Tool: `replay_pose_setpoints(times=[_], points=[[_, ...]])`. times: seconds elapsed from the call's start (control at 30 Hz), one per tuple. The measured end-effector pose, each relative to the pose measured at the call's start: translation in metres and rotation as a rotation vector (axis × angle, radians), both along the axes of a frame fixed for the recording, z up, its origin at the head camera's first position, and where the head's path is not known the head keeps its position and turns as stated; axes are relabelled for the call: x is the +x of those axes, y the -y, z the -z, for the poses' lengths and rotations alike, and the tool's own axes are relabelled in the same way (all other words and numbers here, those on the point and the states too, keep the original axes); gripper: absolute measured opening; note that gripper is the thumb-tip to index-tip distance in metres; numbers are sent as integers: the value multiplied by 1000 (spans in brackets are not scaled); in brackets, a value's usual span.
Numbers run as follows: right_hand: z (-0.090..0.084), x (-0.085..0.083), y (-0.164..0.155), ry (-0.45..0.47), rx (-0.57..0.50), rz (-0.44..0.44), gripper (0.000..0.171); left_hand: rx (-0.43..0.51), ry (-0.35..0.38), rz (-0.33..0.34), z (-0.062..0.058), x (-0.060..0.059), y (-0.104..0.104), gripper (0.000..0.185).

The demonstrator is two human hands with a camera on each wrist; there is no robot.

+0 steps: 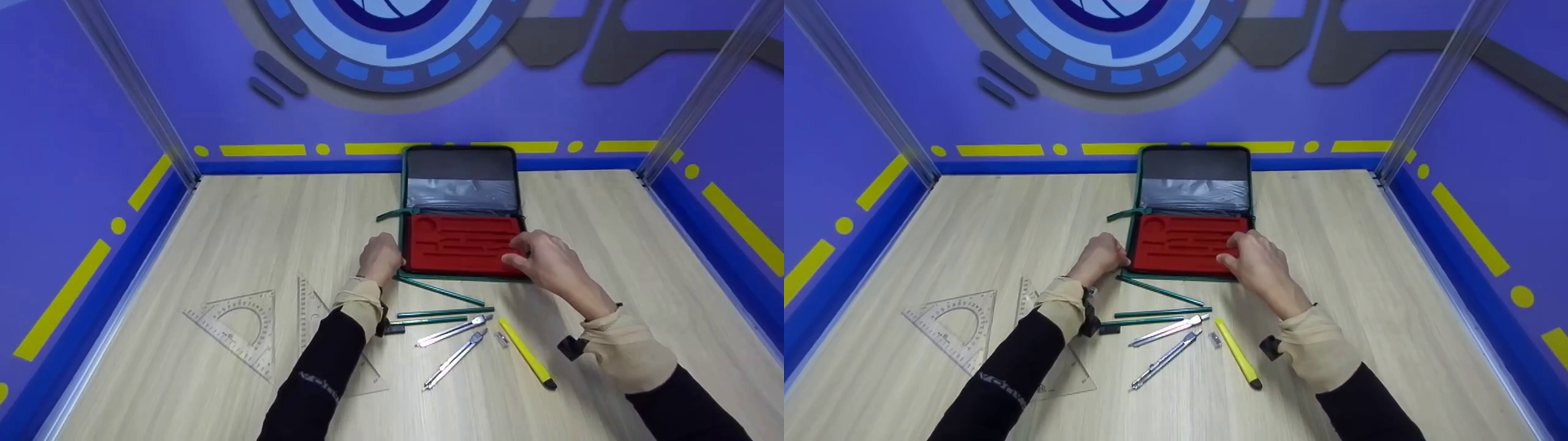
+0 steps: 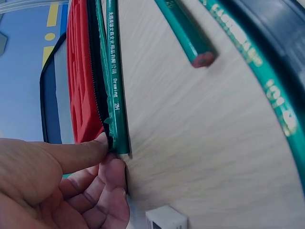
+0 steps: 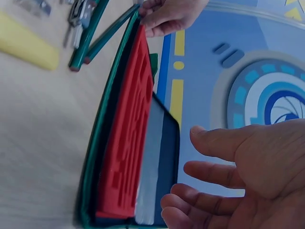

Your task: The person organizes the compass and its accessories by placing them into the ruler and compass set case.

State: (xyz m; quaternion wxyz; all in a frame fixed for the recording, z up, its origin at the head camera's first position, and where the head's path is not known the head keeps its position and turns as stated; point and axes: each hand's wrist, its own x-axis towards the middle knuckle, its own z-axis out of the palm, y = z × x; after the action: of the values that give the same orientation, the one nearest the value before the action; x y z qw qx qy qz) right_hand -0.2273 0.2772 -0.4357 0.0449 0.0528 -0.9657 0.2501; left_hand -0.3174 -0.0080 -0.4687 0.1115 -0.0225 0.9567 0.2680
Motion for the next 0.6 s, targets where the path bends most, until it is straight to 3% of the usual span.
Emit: replay_pose_setpoints(times=[0.3,0.6], points=[[-4,1,19,-1,18,-100,31,4,-10,7,-3,-4,3,10],[13,2,39,42,109,-245,19,10,2,23,0,-2,3,10]])
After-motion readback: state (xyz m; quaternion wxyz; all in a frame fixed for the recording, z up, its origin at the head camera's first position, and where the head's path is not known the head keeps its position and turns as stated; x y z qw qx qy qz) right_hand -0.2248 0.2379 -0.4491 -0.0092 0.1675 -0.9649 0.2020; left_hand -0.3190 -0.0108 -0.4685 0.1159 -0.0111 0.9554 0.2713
